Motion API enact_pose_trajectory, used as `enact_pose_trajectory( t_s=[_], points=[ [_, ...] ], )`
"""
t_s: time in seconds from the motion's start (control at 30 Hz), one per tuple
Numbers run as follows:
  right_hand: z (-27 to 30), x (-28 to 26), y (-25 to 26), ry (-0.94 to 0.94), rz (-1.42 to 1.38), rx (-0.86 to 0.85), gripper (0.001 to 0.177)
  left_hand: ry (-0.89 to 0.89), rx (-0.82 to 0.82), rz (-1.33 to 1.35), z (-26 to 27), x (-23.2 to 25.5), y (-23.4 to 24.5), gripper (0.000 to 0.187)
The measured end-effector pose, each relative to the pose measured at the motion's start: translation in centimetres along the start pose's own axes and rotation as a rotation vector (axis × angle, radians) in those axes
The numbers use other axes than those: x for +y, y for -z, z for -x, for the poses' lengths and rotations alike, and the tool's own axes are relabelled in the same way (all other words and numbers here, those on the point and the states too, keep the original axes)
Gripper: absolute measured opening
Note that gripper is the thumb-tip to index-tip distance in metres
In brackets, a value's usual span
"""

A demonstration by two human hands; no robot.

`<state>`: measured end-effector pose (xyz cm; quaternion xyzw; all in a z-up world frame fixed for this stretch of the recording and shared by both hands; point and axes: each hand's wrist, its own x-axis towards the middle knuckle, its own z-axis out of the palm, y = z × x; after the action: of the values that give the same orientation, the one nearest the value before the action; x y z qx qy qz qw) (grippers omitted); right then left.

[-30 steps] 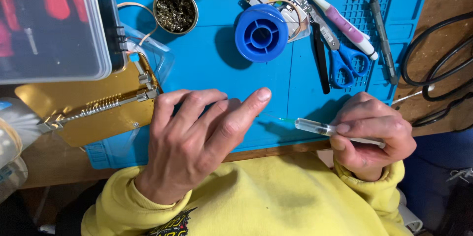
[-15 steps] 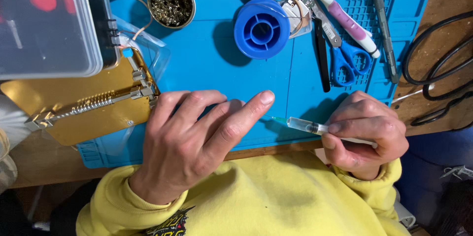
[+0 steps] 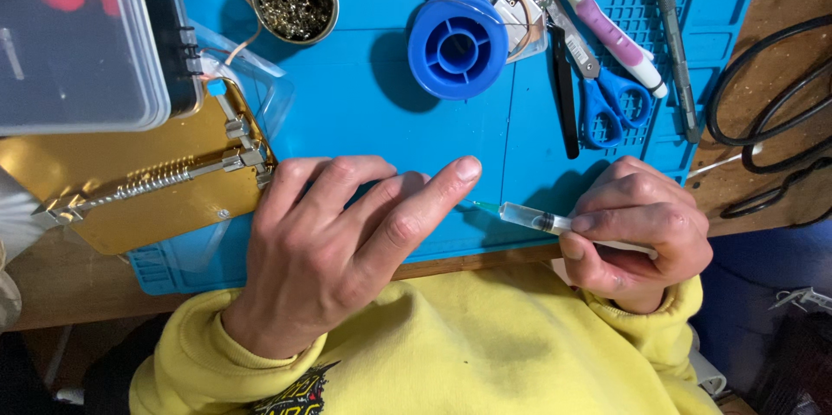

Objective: The person uses a soldering iron to apply heat to a small green circuit board held in their left hand. After soldering, they use a syringe to apply a liquid to the board and then scrub the surface with a toothbrush. Finally, the person places the circuit board into a small transparent plastic case.

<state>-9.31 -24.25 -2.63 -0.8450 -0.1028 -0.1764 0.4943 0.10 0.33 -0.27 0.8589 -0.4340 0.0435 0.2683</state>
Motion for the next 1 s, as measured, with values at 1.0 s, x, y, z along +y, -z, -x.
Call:
enact_pose_trajectory(
  t_s=[1.0],
  points=[
    [0.73,0.46,0.78,0.024,-0.007,-0.02,0.017,0.003,-0.007,-0.031,-0.31,0.21,-0.08,0.033]
  ],
)
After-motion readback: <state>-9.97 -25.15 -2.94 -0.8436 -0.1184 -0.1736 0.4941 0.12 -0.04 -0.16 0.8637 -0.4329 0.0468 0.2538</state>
